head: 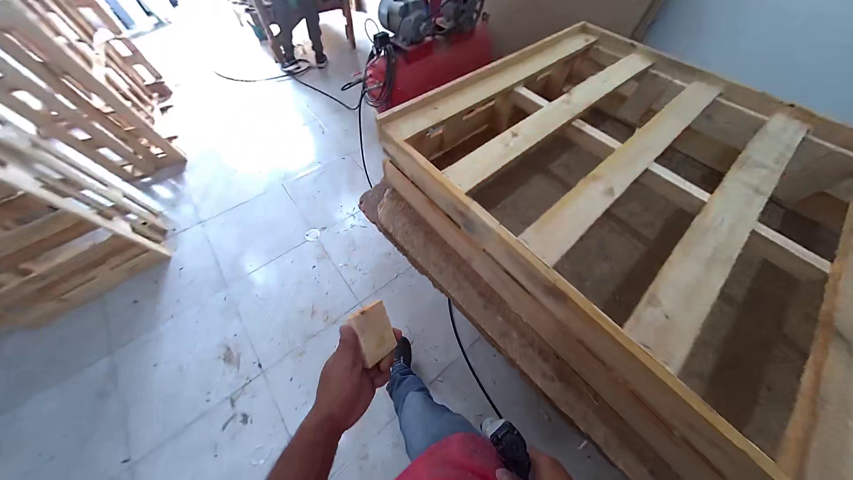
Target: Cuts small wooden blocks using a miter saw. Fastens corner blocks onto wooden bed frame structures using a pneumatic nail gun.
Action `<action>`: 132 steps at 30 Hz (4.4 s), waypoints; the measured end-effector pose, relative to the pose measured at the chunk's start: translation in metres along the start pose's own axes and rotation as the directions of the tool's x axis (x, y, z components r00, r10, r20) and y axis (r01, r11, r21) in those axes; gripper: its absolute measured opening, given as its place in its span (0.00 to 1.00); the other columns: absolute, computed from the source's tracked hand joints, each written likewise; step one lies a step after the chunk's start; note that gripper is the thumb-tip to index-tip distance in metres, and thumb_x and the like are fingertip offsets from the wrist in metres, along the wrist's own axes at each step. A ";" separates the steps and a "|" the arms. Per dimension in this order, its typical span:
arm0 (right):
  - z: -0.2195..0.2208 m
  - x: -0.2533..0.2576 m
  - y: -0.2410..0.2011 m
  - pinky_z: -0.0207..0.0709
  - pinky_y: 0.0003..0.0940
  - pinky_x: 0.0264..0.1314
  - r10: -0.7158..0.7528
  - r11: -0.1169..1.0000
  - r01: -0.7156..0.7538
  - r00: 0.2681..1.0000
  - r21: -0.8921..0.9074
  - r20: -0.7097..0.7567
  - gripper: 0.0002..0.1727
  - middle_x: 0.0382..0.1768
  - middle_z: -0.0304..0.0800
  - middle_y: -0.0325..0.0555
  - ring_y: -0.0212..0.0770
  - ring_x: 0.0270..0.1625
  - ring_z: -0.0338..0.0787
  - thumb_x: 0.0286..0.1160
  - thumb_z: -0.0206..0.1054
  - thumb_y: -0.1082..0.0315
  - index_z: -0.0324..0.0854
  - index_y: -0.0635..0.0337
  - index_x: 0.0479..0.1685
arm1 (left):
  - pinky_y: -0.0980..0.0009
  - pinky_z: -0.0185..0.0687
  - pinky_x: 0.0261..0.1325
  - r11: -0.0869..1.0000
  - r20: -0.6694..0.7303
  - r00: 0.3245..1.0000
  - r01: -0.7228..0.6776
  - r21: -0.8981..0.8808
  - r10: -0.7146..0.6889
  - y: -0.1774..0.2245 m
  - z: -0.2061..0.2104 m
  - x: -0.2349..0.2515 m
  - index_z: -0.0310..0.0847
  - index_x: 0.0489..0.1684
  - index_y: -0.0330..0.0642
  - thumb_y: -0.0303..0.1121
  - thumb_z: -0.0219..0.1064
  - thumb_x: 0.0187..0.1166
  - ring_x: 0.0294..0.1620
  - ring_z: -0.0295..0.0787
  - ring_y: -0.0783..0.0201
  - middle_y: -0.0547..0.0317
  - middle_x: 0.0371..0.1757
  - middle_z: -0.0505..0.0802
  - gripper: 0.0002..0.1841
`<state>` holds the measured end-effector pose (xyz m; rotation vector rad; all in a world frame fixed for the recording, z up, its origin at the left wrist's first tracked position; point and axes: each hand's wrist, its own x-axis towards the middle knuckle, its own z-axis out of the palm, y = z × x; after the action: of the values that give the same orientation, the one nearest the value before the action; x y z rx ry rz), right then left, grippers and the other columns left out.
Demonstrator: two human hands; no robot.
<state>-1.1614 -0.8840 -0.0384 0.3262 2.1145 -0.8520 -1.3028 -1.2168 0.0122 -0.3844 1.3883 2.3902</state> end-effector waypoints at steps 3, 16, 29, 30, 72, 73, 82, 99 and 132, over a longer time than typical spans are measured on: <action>-0.014 0.071 -0.063 0.83 0.64 0.60 0.031 0.999 -0.031 0.999 0.023 -0.009 0.35 0.44 0.95 0.55 0.55 0.52 0.94 0.68 0.72 0.35 0.87 0.59 0.56 | 0.75 0.75 0.26 0.988 -0.044 0.996 0.085 0.128 -0.080 0.055 -0.022 0.090 0.72 0.71 0.43 0.54 0.17 0.93 0.24 0.82 0.69 0.48 0.52 0.94 0.37; -0.061 0.205 -0.299 0.85 0.58 0.57 0.227 0.966 -0.203 0.962 0.162 -0.149 0.36 0.43 0.95 0.48 0.48 0.49 0.94 0.65 0.72 0.32 0.86 0.52 0.61 | 0.55 0.88 0.56 0.860 0.057 0.998 -0.005 0.510 -0.027 0.239 -0.083 0.471 0.74 0.80 0.44 0.50 0.57 0.90 0.52 0.91 0.56 0.46 0.59 0.91 0.26; 0.007 0.269 -0.505 0.84 0.54 0.56 0.577 0.731 -0.380 0.788 0.567 -0.216 0.30 0.42 0.94 0.49 0.46 0.48 0.94 0.71 0.70 0.38 0.87 0.56 0.56 | 0.52 0.92 0.60 0.742 0.375 0.730 0.267 0.615 -0.572 0.274 -0.070 0.578 0.73 0.82 0.44 0.37 0.61 0.90 0.57 0.94 0.49 0.43 0.67 0.89 0.22; 0.008 0.271 -0.513 0.84 0.53 0.55 0.601 0.704 -0.373 0.766 0.604 -0.228 0.30 0.41 0.94 0.48 0.44 0.48 0.94 0.70 0.71 0.38 0.87 0.56 0.55 | 0.53 0.92 0.60 0.733 0.386 0.707 0.274 0.622 -0.592 0.275 -0.068 0.584 0.73 0.82 0.44 0.36 0.62 0.89 0.57 0.94 0.50 0.43 0.66 0.90 0.23; 0.051 0.420 -0.740 0.84 0.57 0.56 0.918 -0.081 -0.061 0.385 0.995 0.098 0.30 0.41 0.93 0.45 0.46 0.49 0.92 0.71 0.69 0.35 0.86 0.51 0.54 | 0.62 0.93 0.54 0.721 0.792 -0.116 -0.508 0.471 -0.599 0.247 0.001 0.756 0.91 0.53 0.36 0.19 0.77 0.67 0.44 0.95 0.65 0.55 0.47 0.97 0.15; 0.049 0.421 -0.742 0.83 0.59 0.56 0.910 -0.109 -0.056 0.397 0.993 0.122 0.29 0.41 0.92 0.46 0.47 0.49 0.92 0.71 0.69 0.35 0.86 0.52 0.53 | 0.61 0.94 0.56 0.703 0.775 -0.142 -0.543 0.458 -0.615 0.249 0.004 0.759 0.91 0.53 0.37 0.20 0.77 0.67 0.45 0.95 0.65 0.55 0.48 0.97 0.15; 0.012 0.459 -0.782 0.84 0.61 0.54 0.928 -0.210 0.061 0.326 0.976 0.180 0.29 0.41 0.93 0.45 0.48 0.48 0.93 0.68 0.74 0.38 0.85 0.46 0.61 | 0.58 0.92 0.54 0.623 0.746 -0.329 -0.768 0.146 -0.580 0.246 0.036 0.767 0.94 0.40 0.37 0.30 0.83 0.66 0.42 0.95 0.65 0.54 0.40 0.97 0.10; -0.105 0.605 -0.912 0.85 0.54 0.55 0.898 -0.440 0.405 0.218 0.802 0.382 0.25 0.42 0.94 0.41 0.42 0.49 0.93 0.70 0.71 0.38 0.85 0.44 0.58 | 0.65 0.93 0.56 0.792 0.622 -0.523 -0.539 0.288 -0.582 0.221 0.053 0.774 0.93 0.40 0.36 0.25 0.84 0.63 0.44 0.96 0.68 0.57 0.41 0.98 0.10; -0.279 0.662 -0.803 0.82 0.35 0.21 0.654 0.655 0.732 -0.425 -0.188 0.626 0.15 0.23 0.86 0.48 0.40 0.18 0.82 0.76 0.72 0.62 0.86 0.63 0.55 | 0.32 0.59 0.84 0.456 -0.746 -0.437 0.599 -0.658 -0.502 0.305 0.119 0.579 0.82 0.72 0.42 0.57 0.64 0.82 0.84 0.70 0.35 0.42 0.73 0.86 0.30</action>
<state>-2.1434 -1.3279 -0.0549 -0.9482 0.1917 0.2013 -1.9623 -1.1597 0.0758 -2.4619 0.9347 0.6873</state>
